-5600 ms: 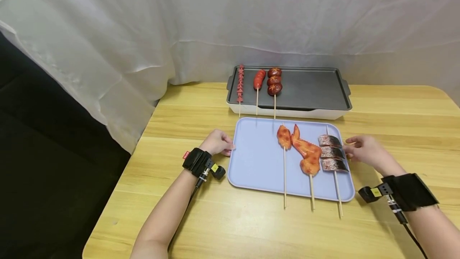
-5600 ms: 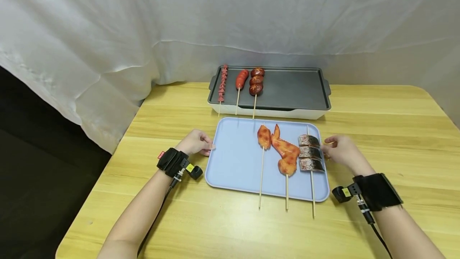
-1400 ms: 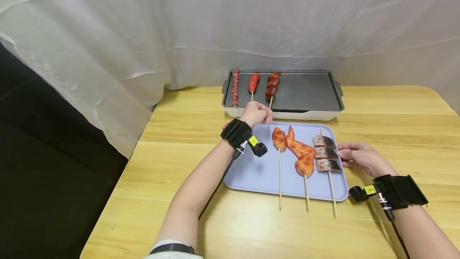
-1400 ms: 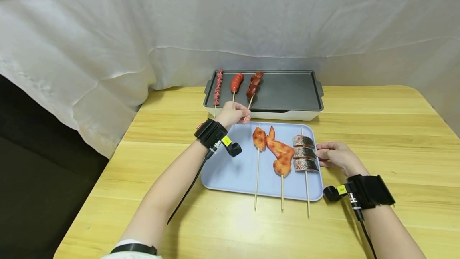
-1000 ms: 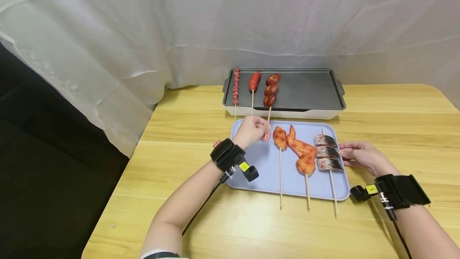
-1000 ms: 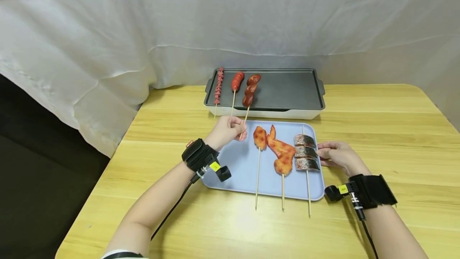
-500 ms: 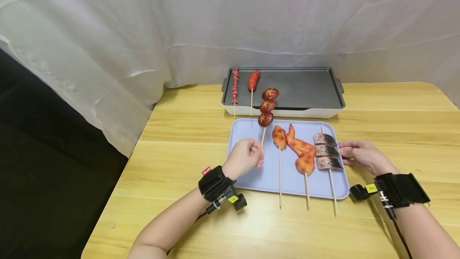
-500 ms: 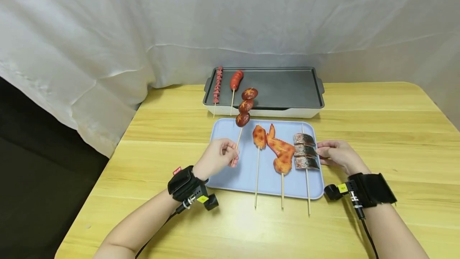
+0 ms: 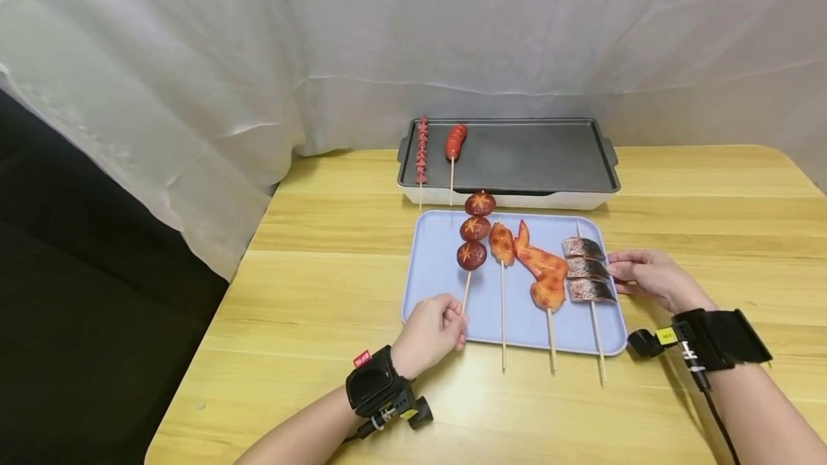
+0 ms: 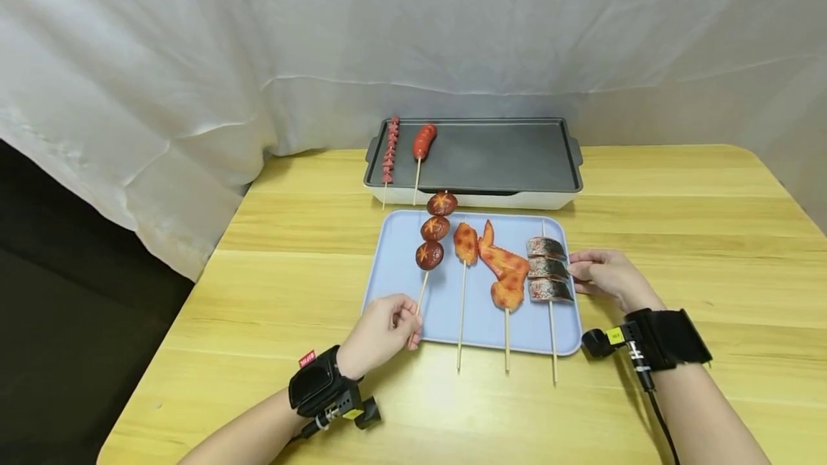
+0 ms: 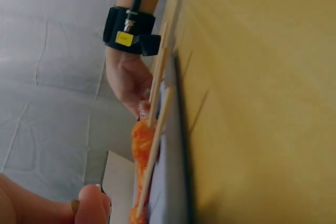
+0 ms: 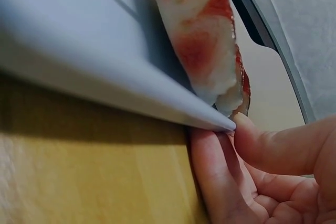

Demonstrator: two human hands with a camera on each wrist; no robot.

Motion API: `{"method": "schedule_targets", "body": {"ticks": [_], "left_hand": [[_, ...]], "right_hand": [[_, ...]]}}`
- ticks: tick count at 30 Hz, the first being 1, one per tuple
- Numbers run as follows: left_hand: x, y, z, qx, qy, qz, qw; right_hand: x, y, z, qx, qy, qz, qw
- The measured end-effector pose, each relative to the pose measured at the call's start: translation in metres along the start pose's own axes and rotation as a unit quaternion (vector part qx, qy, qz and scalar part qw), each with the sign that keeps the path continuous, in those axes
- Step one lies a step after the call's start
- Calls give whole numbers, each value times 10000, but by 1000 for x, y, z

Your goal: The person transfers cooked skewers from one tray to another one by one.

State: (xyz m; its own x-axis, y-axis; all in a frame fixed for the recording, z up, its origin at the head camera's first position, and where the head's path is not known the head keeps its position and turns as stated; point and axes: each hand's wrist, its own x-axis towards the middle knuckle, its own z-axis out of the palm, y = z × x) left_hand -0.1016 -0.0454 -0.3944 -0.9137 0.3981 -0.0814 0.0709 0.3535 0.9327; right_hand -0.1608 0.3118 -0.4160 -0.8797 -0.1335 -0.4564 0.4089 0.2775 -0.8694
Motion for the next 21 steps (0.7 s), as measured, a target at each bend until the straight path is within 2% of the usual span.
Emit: {"method": "schedule_targets", "body": {"ticks": [5,11,21], "left_hand": [[-4,-5,3,92,-8,37,10000],[0,-11,7,202,70,-14,9998],[4,-14,11,-88,47,-179,9998]], "right_hand": [[-2,0,-1,-32,31,13,10000],[-2,0,-1,-56,22,30,10000],[-2,0,0,-52,13,-3,10000]]}}
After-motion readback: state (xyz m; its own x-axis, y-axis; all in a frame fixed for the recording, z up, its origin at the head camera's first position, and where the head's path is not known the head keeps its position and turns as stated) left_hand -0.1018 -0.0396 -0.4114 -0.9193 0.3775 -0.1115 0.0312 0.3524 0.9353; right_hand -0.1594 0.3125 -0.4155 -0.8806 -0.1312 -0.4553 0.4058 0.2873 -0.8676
